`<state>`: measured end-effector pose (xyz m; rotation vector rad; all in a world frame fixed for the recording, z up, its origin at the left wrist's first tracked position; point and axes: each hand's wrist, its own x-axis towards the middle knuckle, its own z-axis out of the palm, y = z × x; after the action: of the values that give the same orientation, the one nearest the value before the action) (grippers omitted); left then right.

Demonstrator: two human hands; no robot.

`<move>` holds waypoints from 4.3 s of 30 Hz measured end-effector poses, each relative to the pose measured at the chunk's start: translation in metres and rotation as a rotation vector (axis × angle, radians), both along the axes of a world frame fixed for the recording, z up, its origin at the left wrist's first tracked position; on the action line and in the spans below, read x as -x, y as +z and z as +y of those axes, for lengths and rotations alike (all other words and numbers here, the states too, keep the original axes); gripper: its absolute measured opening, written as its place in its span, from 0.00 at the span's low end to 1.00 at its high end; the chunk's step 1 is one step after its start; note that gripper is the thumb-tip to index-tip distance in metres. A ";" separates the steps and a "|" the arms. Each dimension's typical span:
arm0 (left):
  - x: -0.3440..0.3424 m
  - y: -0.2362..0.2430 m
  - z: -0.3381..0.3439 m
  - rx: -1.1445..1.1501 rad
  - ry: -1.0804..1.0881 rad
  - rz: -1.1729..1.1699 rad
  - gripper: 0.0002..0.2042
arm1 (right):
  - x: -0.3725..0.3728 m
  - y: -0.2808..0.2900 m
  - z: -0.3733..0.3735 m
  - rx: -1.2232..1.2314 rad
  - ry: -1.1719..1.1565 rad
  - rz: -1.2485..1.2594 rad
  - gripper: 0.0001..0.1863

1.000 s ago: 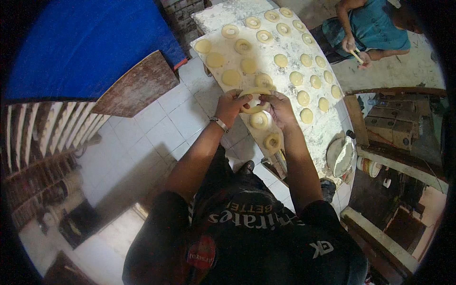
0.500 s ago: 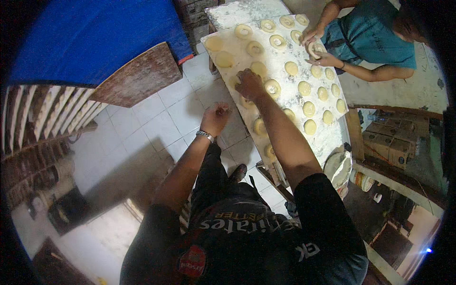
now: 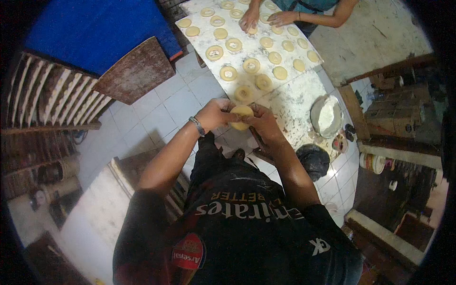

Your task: The person carries a tray of doughnut rings, slides it into a tall rack, then moves to a table to hand-shape more doughnut rings from pre-cut dough rounds, placing them back on a tray and sliding the finished tray into the rack.

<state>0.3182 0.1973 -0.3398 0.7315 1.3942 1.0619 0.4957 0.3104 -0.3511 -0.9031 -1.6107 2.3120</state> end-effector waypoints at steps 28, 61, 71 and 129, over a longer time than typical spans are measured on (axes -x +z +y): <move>-0.107 0.069 -0.020 0.093 0.402 -0.185 0.31 | -0.057 0.048 -0.006 0.090 0.252 0.078 0.34; 0.040 0.009 0.063 -0.174 0.771 -0.650 0.26 | 0.101 0.016 0.078 0.091 0.253 0.171 0.25; 0.235 -0.092 0.122 -0.086 0.613 -0.405 0.13 | 0.297 -0.026 0.181 -0.124 0.093 -0.161 0.08; -0.139 0.026 -0.016 0.134 0.502 -0.120 0.30 | -0.083 -0.003 -0.023 -0.786 0.038 0.006 0.16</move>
<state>0.4571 0.1812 -0.3138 0.2138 1.5664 1.3565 0.5782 0.2870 -0.3542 -0.6565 -2.2620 1.4460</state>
